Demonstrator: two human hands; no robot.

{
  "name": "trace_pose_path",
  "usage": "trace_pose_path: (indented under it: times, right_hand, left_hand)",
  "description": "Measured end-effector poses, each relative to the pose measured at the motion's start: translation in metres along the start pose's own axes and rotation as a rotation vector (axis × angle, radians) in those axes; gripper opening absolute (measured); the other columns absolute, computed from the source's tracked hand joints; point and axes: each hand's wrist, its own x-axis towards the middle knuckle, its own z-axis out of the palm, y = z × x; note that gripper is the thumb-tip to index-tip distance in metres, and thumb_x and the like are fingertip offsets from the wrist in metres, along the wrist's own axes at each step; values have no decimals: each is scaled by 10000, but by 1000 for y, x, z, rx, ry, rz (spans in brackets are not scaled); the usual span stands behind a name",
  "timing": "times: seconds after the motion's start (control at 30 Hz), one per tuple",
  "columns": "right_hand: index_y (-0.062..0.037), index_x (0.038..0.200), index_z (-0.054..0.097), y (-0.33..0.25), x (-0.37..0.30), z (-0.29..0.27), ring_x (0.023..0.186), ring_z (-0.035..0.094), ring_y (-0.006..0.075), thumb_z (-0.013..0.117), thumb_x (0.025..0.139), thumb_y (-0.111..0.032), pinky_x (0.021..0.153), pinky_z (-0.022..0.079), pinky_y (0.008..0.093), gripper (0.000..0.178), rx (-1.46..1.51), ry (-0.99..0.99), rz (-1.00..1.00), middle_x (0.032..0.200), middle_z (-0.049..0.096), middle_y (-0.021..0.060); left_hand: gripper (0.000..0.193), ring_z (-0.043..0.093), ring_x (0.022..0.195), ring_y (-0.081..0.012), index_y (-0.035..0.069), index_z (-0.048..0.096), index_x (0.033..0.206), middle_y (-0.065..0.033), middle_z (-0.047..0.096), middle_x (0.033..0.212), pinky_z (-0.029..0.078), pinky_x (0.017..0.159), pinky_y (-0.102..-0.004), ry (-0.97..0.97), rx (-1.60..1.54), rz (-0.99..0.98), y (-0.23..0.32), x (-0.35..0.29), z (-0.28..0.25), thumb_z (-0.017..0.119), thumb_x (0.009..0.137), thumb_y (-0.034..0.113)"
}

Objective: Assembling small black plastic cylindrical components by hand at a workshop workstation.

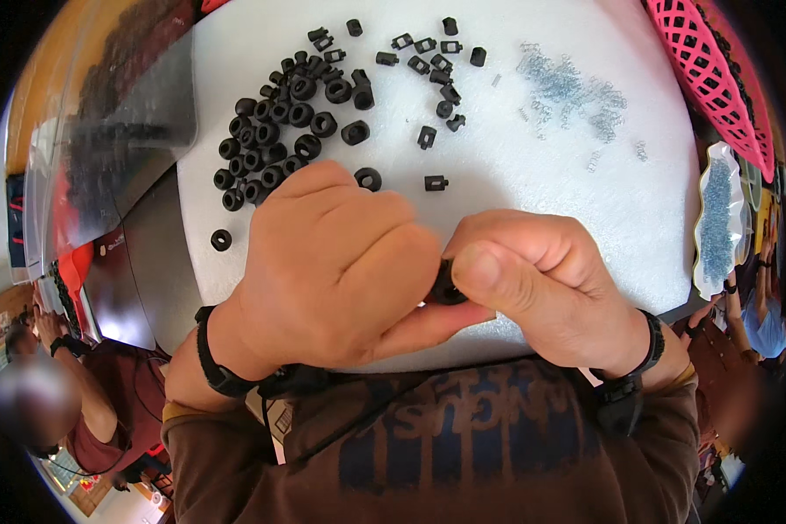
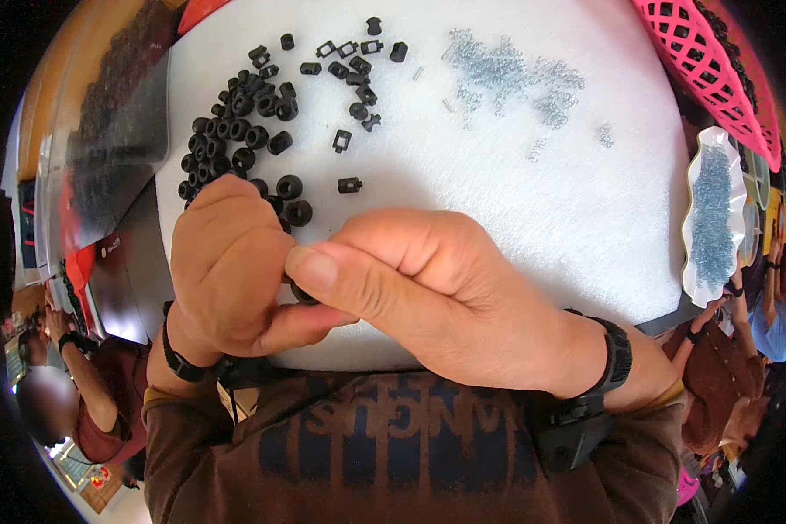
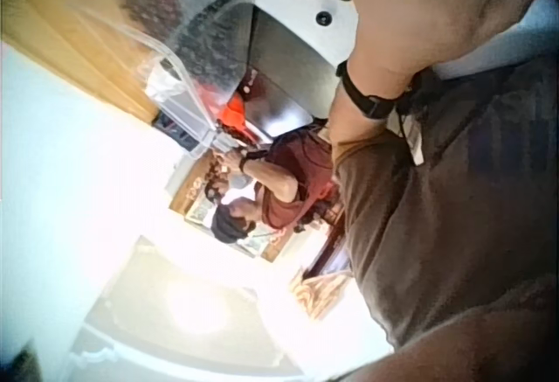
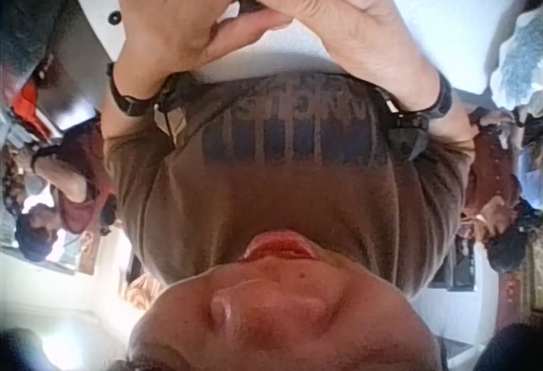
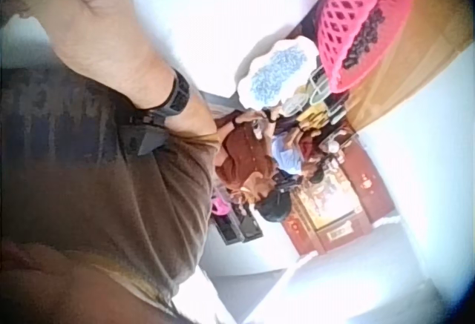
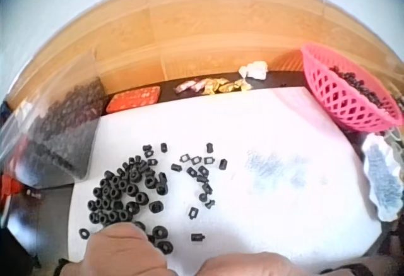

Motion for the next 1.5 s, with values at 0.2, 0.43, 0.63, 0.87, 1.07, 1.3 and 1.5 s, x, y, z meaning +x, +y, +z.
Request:
trace_pose_path:
  times: [0.2, 0.43, 0.63, 0.87, 1.07, 1.3, 1.5]
  right_hand:
    - [13, 778, 528, 1, 1, -5, 710, 422, 90, 478, 978, -252, 644, 365, 247, 335, -21, -44, 7, 764, 493, 30]
    - [9, 841, 612, 9, 3, -7, 645, 460, 24, 479, 981, -278, 566, 392, 184, 345, -134, -29, -106, 685, 533, -15]
    - [-13, 809, 583, 8, 1, -4, 650, 423, 35, 461, 984, -322, 588, 373, 193, 376, -140, 3, -85, 691, 501, -21]
    - [-24, 787, 566, 10, 2, -5, 651, 416, 48, 441, 986, -358, 600, 371, 197, 409, -157, -41, -104, 685, 490, -19]
    - [-21, 778, 555, 8, 4, -3, 664, 413, 50, 438, 988, -357, 613, 374, 206, 414, -159, -32, -146, 695, 488, -18]
    - [-10, 846, 555, -1, -3, -8, 759, 464, 71, 418, 991, -374, 711, 418, 235, 415, -174, -63, -101, 785, 530, 10]
    - [-11, 807, 510, -3, -3, -2, 717, 440, 86, 385, 1007, -311, 673, 394, 237, 382, -237, -112, -273, 755, 472, 12]
  left_hand:
    - [418, 387, 473, -230, 54, 495, 646, -53, 397, 571, 321, 460, -333, 47, -73, -77, -1, 1, 3, 769, 640, 369]
    - [408, 387, 477, -233, 49, 502, 677, -54, 411, 592, 317, 467, -346, 120, -24, 23, 0, 1, 6, 781, 619, 341]
    - [280, 406, 496, -233, 54, 517, 684, -60, 424, 596, 310, 475, -332, -4, -436, -136, -5, 6, -6, 686, 767, 260]
    - [147, 453, 522, -233, 31, 569, 742, -63, 498, 628, 348, 484, -334, -7, -727, -380, 5, 5, -10, 558, 872, 99]
    - [142, 459, 549, -230, 29, 564, 740, -69, 500, 627, 355, 501, -319, 28, -963, -636, 11, 5, -12, 549, 870, 85]
    - [186, 416, 518, -245, 18, 541, 692, -86, 465, 607, 313, 477, -325, -22, -639, -375, 7, 14, -10, 560, 851, 112]
    - [268, 410, 509, -152, -1, 530, 706, -62, 474, 620, 314, 470, -298, 69, -847, -637, 18, -7, -6, 526, 891, 192]
